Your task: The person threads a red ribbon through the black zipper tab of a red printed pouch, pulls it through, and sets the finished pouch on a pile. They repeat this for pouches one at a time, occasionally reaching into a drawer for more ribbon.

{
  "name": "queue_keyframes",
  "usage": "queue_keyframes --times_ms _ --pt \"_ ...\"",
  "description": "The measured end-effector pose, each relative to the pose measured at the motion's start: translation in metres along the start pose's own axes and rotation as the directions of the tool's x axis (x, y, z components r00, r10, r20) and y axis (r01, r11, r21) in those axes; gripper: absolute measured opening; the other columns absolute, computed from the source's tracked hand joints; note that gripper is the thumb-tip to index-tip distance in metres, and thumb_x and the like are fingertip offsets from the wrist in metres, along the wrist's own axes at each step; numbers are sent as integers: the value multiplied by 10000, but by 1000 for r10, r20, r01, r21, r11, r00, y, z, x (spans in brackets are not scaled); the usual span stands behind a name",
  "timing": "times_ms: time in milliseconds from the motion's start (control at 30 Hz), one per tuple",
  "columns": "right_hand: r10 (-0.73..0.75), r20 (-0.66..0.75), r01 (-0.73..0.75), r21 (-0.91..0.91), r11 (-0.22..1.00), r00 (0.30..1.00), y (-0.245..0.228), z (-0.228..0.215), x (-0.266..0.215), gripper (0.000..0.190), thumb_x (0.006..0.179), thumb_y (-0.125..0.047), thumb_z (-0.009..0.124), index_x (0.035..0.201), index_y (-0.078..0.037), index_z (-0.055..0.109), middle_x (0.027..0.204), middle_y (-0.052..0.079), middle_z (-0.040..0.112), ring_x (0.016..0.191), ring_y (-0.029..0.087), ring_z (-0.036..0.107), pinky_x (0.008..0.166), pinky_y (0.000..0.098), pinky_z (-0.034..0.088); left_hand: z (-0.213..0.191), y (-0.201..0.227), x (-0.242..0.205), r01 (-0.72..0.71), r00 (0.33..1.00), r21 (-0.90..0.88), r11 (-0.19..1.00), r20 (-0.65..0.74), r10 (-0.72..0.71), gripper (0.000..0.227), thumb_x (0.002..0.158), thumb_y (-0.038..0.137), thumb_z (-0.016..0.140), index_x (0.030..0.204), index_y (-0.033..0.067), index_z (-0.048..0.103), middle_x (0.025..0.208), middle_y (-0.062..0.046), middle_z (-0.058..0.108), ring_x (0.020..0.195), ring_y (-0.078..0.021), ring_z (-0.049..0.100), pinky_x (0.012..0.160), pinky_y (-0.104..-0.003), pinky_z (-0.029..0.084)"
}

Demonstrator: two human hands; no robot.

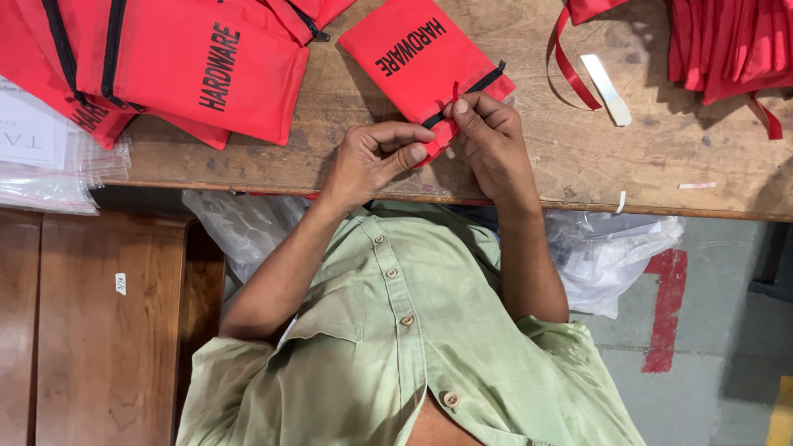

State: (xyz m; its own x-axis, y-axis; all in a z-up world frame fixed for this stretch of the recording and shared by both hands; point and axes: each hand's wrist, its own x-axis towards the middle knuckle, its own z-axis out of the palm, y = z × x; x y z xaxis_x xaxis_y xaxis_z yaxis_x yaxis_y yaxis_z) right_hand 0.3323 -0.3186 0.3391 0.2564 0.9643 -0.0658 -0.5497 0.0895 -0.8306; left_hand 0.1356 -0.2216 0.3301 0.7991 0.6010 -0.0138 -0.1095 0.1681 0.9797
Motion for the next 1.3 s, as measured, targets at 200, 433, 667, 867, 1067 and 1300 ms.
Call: queue_keyframes --times_ms 200,433,667,867,1067,1300 --pt "-3 -10 3 1 1000 1000 -2 3 -1 174 1098 -153 611 1110 12 667 1073 56 697 1002 109 660 915 268 541 -1 1 -1 36 999 -52 998 21 -35 279 976 131 760 1222 5 722 1001 3 750 905 -28 667 771 -195 567" --pt "-7 -12 7 -6 1000 1000 1 0 0 173 1094 -154 619 1108 9 674 1066 56 698 996 108 656 907 269 536 -1 1 -1 63 998 -31 998 23 -62 297 949 100 786 1226 10 728 948 -3 752 842 -28 657 703 -189 538" --pt "-10 -14 9 -20 1000 1000 2 -1 0 170 1093 -159 624 1103 3 674 1068 54 700 997 107 654 896 267 533 0 5 -1 68 998 -19 998 5 -68 272 956 147 786 1191 14 749 902 11 735 800 -21 640 682 -180 534" --pt "0 -26 0 -31 1000 1000 2 -1 0 174 1087 -169 630 1104 -1 676 1064 55 703 980 108 650 860 263 525 2 6 -1 44 999 -2 999 -6 -44 267 960 169 785 1176 14 755 877 24 723 770 -12 622 653 -175 517" --pt "-1 -19 0 -36 999 1000 2 -2 -1 180 1097 -170 622 1118 3 667 1069 59 699 952 113 654 825 263 527 4 9 -1 83 996 52 995 -42 -81 244 959 166 790 1156 23 776 788 27 675 683 -9 563 579 -177 457" --pt "54 -147 -93 -270 958 988 -20 38 -41 182 1057 -181 562 1012 -16 624 954 36 679 870 127 715 781 284 601 3 7 2 -30 999 88 996 -32 33 219 958 145 782 1137 20 767 901 12 756 790 -32 662 716 -204 571"
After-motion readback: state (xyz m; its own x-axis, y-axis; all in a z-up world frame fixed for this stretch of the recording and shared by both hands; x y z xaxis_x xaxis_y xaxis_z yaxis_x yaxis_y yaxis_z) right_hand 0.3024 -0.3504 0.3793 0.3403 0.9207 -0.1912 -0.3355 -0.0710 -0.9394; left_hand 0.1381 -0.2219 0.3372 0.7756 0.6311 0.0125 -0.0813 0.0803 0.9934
